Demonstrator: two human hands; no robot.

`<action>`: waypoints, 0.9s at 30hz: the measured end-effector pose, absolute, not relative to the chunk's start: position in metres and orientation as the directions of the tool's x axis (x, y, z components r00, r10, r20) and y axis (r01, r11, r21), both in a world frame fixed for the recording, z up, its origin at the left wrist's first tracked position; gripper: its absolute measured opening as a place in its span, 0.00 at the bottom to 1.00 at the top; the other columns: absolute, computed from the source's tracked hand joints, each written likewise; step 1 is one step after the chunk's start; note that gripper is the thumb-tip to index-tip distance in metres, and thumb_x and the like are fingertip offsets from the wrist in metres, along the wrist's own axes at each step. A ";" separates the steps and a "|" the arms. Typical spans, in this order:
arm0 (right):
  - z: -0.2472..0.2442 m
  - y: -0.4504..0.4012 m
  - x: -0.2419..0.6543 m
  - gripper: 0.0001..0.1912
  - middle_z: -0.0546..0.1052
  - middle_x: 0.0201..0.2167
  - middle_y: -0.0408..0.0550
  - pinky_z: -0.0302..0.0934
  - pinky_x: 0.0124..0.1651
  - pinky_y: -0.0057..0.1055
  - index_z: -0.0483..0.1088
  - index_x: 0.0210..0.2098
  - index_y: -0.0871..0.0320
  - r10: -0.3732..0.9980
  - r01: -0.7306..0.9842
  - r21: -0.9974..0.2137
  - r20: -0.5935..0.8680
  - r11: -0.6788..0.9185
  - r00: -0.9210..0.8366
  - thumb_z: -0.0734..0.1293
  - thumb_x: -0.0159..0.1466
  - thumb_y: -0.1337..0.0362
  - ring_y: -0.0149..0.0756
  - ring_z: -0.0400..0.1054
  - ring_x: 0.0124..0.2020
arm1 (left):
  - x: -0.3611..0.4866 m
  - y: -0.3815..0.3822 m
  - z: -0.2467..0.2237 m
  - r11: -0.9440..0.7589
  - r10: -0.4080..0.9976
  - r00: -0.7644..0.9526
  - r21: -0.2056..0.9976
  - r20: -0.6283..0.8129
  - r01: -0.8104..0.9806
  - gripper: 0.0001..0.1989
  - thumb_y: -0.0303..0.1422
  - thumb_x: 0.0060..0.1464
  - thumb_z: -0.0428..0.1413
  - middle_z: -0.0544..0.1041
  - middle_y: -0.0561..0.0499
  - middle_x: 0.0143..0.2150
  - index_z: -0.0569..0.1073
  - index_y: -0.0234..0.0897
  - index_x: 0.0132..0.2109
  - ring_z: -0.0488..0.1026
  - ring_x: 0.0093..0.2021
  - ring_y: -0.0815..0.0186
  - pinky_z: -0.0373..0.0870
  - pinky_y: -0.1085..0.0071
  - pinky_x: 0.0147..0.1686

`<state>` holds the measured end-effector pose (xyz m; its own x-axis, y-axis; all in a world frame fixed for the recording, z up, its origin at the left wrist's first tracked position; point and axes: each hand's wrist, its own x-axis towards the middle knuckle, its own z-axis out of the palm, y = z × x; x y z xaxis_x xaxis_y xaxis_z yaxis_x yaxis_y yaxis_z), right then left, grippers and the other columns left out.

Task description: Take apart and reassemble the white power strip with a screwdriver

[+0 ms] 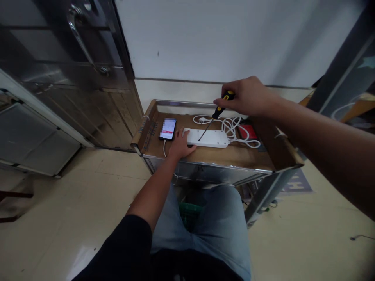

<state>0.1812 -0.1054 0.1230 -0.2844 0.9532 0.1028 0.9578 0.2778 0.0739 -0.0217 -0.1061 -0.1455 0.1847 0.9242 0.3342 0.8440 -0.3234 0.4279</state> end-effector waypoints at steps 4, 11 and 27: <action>0.125 -0.106 0.181 0.27 0.73 0.44 0.58 0.43 0.50 0.26 0.74 0.56 0.64 0.951 0.953 0.082 0.084 0.291 -0.298 0.60 0.73 0.47 0.20 0.47 0.35 | -0.022 -0.106 -0.145 -0.323 0.926 0.186 0.431 0.329 0.843 0.41 0.47 0.57 0.65 0.60 0.33 0.76 0.63 0.35 0.70 0.56 0.78 0.43 0.60 0.46 0.77; 0.125 -0.105 0.181 0.28 0.74 0.46 0.58 0.42 0.47 0.25 0.74 0.56 0.67 0.946 0.950 0.048 0.086 0.308 -0.311 0.62 0.73 0.48 0.17 0.43 0.34 | -0.021 -0.107 -0.143 -0.318 0.928 0.180 0.439 0.327 0.840 0.42 0.46 0.56 0.66 0.59 0.31 0.76 0.63 0.31 0.71 0.56 0.78 0.42 0.59 0.48 0.79; 0.124 -0.111 0.183 0.27 0.75 0.43 0.53 0.45 0.46 0.24 0.74 0.55 0.63 0.917 0.919 0.070 0.077 0.388 -0.392 0.62 0.72 0.46 0.18 0.47 0.32 | -0.021 -0.105 -0.145 -0.322 0.923 0.175 0.436 0.343 0.840 0.41 0.47 0.56 0.66 0.60 0.35 0.76 0.64 0.36 0.70 0.57 0.78 0.43 0.59 0.47 0.78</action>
